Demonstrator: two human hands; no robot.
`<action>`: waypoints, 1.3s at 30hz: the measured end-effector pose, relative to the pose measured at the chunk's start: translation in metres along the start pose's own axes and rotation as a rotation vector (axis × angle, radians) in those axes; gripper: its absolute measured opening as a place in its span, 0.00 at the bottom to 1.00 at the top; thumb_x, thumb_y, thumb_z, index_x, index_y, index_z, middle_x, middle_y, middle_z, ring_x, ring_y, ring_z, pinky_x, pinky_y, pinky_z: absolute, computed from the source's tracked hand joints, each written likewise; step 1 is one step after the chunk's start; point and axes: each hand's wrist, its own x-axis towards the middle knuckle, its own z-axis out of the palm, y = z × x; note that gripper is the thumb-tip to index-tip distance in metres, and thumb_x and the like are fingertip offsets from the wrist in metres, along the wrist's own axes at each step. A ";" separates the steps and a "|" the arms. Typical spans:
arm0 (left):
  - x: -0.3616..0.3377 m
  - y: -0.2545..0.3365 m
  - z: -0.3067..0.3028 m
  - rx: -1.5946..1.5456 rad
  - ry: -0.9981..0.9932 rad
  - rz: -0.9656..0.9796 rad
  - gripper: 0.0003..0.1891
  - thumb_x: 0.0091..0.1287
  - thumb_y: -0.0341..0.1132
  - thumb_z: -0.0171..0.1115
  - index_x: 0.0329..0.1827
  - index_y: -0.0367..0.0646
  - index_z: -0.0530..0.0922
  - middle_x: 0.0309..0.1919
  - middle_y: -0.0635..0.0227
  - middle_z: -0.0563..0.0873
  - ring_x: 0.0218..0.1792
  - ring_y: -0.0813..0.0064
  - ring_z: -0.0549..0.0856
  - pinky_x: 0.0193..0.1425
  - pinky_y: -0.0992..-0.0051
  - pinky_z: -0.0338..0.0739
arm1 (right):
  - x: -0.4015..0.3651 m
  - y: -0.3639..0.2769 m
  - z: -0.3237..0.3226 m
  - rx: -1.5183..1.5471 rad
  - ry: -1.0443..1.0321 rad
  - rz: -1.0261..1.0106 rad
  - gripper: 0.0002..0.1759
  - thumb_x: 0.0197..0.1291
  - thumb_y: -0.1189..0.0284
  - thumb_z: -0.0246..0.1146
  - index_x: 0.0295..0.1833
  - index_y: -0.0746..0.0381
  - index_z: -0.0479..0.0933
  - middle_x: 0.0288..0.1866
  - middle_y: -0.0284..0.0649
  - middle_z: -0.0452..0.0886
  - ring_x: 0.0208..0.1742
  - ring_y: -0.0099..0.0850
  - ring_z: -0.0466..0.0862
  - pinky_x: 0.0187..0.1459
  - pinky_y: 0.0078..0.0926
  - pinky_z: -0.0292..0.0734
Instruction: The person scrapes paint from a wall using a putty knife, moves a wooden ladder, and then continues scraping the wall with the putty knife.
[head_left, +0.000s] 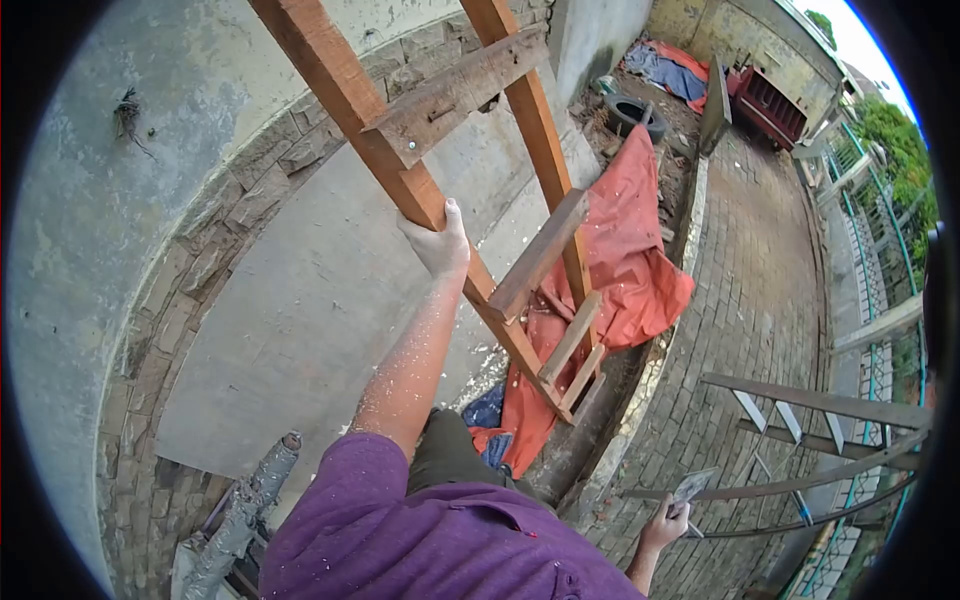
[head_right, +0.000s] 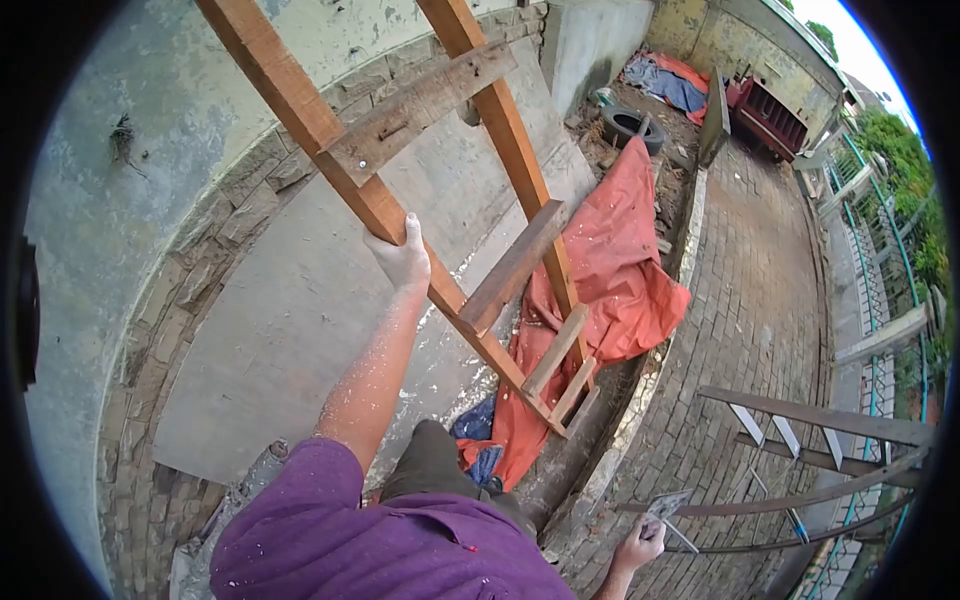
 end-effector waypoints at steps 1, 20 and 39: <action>-0.002 0.002 0.004 0.033 0.061 0.009 0.42 0.55 0.42 0.71 0.65 0.27 0.57 0.55 0.41 0.71 0.55 0.49 0.76 0.60 0.58 0.72 | -0.003 0.011 -0.005 0.046 -0.001 0.031 0.19 0.62 0.69 0.64 0.25 0.64 0.63 0.19 0.33 0.60 0.22 0.25 0.59 0.25 0.27 0.57; -0.007 0.011 0.008 0.359 0.086 -0.057 0.43 0.52 0.38 0.67 0.66 0.26 0.55 0.55 0.42 0.73 0.54 0.49 0.78 0.59 0.59 0.76 | 0.043 0.057 0.040 0.087 -0.023 0.093 0.17 0.59 0.69 0.66 0.25 0.65 0.67 0.16 0.34 0.60 0.21 0.23 0.59 0.23 0.27 0.57; -0.003 -0.007 0.008 0.219 0.110 -0.136 0.30 0.57 0.27 0.64 0.61 0.26 0.62 0.51 0.52 0.76 0.52 0.62 0.79 0.55 0.66 0.78 | 0.295 -0.265 0.356 0.639 -0.430 -0.425 0.14 0.56 0.66 0.66 0.30 0.66 0.72 0.19 0.46 0.69 0.19 0.36 0.69 0.27 0.32 0.68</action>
